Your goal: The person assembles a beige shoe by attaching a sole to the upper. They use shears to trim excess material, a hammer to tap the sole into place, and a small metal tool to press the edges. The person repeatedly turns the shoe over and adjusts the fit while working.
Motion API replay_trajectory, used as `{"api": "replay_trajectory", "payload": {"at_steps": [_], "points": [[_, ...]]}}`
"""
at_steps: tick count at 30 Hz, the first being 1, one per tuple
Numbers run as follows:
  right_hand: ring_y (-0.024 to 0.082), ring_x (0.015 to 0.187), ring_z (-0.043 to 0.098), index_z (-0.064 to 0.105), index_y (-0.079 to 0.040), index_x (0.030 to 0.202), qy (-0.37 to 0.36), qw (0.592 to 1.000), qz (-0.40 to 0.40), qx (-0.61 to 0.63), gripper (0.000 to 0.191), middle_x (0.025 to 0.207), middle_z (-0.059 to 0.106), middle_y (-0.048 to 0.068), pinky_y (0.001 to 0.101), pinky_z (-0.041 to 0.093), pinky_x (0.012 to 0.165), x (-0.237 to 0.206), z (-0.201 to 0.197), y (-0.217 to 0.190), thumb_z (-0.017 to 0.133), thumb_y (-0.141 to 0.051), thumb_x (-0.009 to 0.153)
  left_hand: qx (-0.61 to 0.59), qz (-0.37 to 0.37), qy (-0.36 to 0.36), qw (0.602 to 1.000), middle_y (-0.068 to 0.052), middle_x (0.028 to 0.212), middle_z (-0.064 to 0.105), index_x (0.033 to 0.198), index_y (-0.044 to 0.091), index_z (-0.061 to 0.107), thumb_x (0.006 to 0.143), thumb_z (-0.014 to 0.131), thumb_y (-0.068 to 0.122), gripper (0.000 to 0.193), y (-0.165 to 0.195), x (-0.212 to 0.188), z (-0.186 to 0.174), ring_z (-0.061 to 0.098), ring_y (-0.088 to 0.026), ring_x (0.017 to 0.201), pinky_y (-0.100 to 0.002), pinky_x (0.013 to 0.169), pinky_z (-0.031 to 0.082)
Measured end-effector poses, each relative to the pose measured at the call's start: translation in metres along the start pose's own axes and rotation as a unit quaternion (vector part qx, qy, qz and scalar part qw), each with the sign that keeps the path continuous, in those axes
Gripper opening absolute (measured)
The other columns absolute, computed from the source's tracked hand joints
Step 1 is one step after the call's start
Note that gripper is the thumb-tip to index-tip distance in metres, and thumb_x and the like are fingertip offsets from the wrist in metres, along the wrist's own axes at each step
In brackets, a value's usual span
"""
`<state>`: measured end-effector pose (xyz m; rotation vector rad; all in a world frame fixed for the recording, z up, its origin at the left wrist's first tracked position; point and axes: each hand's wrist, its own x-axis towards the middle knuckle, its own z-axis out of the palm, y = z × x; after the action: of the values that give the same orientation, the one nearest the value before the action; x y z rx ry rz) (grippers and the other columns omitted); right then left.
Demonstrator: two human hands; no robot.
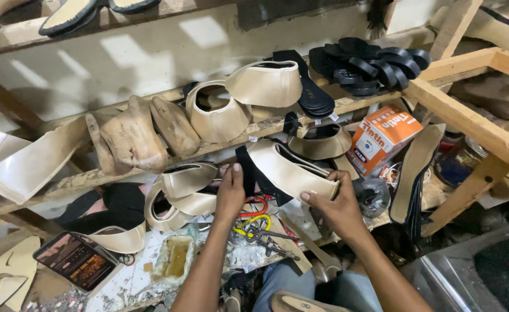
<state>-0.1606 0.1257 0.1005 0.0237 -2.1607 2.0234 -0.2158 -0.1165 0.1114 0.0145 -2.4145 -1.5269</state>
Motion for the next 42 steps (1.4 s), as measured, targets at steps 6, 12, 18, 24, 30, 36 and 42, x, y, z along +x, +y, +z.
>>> {"api": "replay_trajectory", "payload": {"at_steps": [6, 12, 18, 24, 30, 36, 42], "points": [[0.010, 0.073, 0.058, 0.040, -0.008, 0.112, -0.009, 0.999, -0.034, 0.015, 0.053, 0.093, 0.063, 0.007, 0.0254, 0.049, 0.058, -0.009, 0.009, 0.001, 0.083, -0.016, 0.080, 0.320, 0.066, -0.140, 0.935, -0.003, 0.166, 0.029, 0.143, 0.026, 0.056, 0.090, 0.057, 0.039, 0.054, 0.045, -0.009, 0.026, 0.010, -0.046, 0.152, -0.084, 0.105, 0.012], [0.013, 0.099, 0.052, 0.044, -0.003, 0.110, -0.009, 0.971, -0.216, -0.098, 0.048, 0.111, 0.052, 0.012, 0.0277, 0.050, 0.083, -0.035, 0.010, -0.024, 0.083, -0.012, 0.085, 0.372, 0.061, -0.145, 0.915, -0.003, 0.163, 0.024, 0.157, 0.027, 0.041, 0.089, 0.059, 0.042, 0.072, 0.042, -0.006, 0.037, 0.006, -0.045, 0.150, -0.088, 0.104, -0.003], [0.014, 0.103, 0.056, 0.045, -0.006, 0.109, -0.020, 0.986, -0.136, -0.094, 0.052, 0.119, 0.054, 0.009, 0.0287, 0.052, 0.085, -0.063, -0.015, -0.045, 0.085, -0.015, 0.077, 0.343, 0.243, -0.114, 0.900, -0.006, 0.142, 0.059, 0.135, 0.018, 0.061, 0.094, 0.058, 0.036, 0.045, 0.014, -0.004, 0.039, 0.046, -0.038, 0.139, -0.065, 0.114, 0.030], [0.023, 0.122, 0.053, 0.049, -0.004, 0.105, 0.030, 0.963, -0.216, -0.157, 0.049, 0.133, 0.054, 0.017, 0.0352, 0.044, 0.101, -0.091, -0.025, -0.028, 0.087, -0.012, 0.074, -0.616, -0.121, -0.304, 0.717, -0.014, 0.133, 0.063, 0.145, 0.011, 0.044, 0.097, 0.054, 0.032, 0.054, 0.018, -0.090, 0.006, 0.065, -0.027, 0.119, -0.044, 0.099, 0.056], [0.021, 0.123, 0.059, 0.055, -0.007, 0.122, -0.057, 0.995, -0.076, -0.034, 0.058, 0.140, 0.055, 0.013, 0.0360, 0.051, 0.095, -0.118, -0.033, -0.007, 0.086, -0.014, 0.074, -0.505, -0.211, -0.174, 0.819, -0.003, 0.128, 0.065, 0.148, 0.020, 0.041, 0.095, 0.058, 0.022, 0.055, 0.046, -0.119, 0.010, 0.066, -0.018, 0.113, -0.041, 0.089, 0.058], [0.019, 0.097, 0.061, 0.056, -0.002, 0.116, 0.099, 0.992, -0.067, 0.046, 0.042, 0.103, 0.067, 0.013, 0.0343, 0.049, 0.087, -0.151, -0.078, 0.019, 0.078, 0.005, 0.080, -0.523, -0.171, -0.271, 0.790, -0.014, 0.125, 0.069, 0.146, -0.002, 0.049, 0.096, 0.059, 0.011, 0.053, 0.015, -0.138, 0.016, 0.069, -0.022, 0.109, -0.038, 0.094, 0.057], [0.020, 0.094, 0.063, 0.053, -0.005, 0.104, 0.132, 0.973, -0.115, 0.150, 0.034, 0.098, 0.068, 0.012, 0.0358, 0.051, 0.088, -0.170, -0.095, 0.015, 0.071, 0.012, 0.081, -0.302, -0.145, -0.534, 0.777, -0.013, 0.131, 0.069, 0.148, 0.004, 0.053, 0.088, 0.065, 0.007, 0.061, -0.013, -0.186, 0.018, 0.066, -0.017, 0.115, -0.032, 0.101, 0.052]]}}
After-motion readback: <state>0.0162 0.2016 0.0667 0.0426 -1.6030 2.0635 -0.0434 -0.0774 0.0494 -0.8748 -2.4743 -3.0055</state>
